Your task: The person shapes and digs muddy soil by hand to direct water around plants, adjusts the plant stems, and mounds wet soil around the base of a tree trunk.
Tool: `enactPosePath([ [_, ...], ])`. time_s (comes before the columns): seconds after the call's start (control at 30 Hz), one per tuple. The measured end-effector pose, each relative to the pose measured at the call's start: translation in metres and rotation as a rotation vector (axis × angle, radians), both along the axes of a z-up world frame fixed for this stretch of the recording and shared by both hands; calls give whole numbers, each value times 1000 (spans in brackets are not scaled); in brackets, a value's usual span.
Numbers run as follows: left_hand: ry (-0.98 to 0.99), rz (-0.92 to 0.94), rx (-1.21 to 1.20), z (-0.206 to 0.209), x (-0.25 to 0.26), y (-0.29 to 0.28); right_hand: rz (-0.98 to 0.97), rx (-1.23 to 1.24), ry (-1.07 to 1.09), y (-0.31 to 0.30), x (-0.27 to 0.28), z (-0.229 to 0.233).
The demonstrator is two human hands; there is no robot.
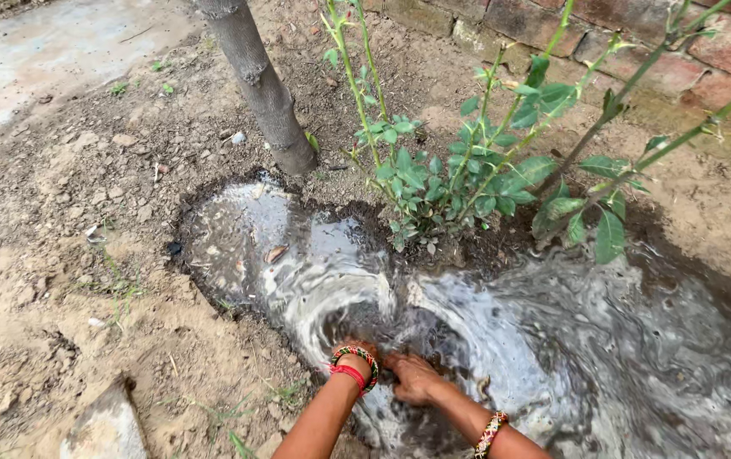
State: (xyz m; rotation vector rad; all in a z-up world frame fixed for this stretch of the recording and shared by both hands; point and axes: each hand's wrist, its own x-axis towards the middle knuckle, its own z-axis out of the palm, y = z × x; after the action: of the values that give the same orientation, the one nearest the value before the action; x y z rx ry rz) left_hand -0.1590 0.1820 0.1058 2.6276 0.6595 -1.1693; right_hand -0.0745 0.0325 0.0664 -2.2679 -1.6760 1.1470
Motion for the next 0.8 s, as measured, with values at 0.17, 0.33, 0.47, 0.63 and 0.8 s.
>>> enactPosePath([
  [0.17, -26, -59, -50, 6, -16, -5, -22, 86, 85, -17, -24, 36],
  [0.33, -226, -19, -74, -7, 10, -2, -257, 101, 95, -29, -8, 91],
  [0.47, -326, -96, -117, -8, 36, -18, -520, 46, -82, -40, 29, 85],
  [0.63, -263, -81, -148, -16, 45, -56, -614, 19, 79, -65, 46, 35],
  [0.8, -230, -130, -146, -39, 47, -65, -540, -250, -16, -58, 6, 56],
])
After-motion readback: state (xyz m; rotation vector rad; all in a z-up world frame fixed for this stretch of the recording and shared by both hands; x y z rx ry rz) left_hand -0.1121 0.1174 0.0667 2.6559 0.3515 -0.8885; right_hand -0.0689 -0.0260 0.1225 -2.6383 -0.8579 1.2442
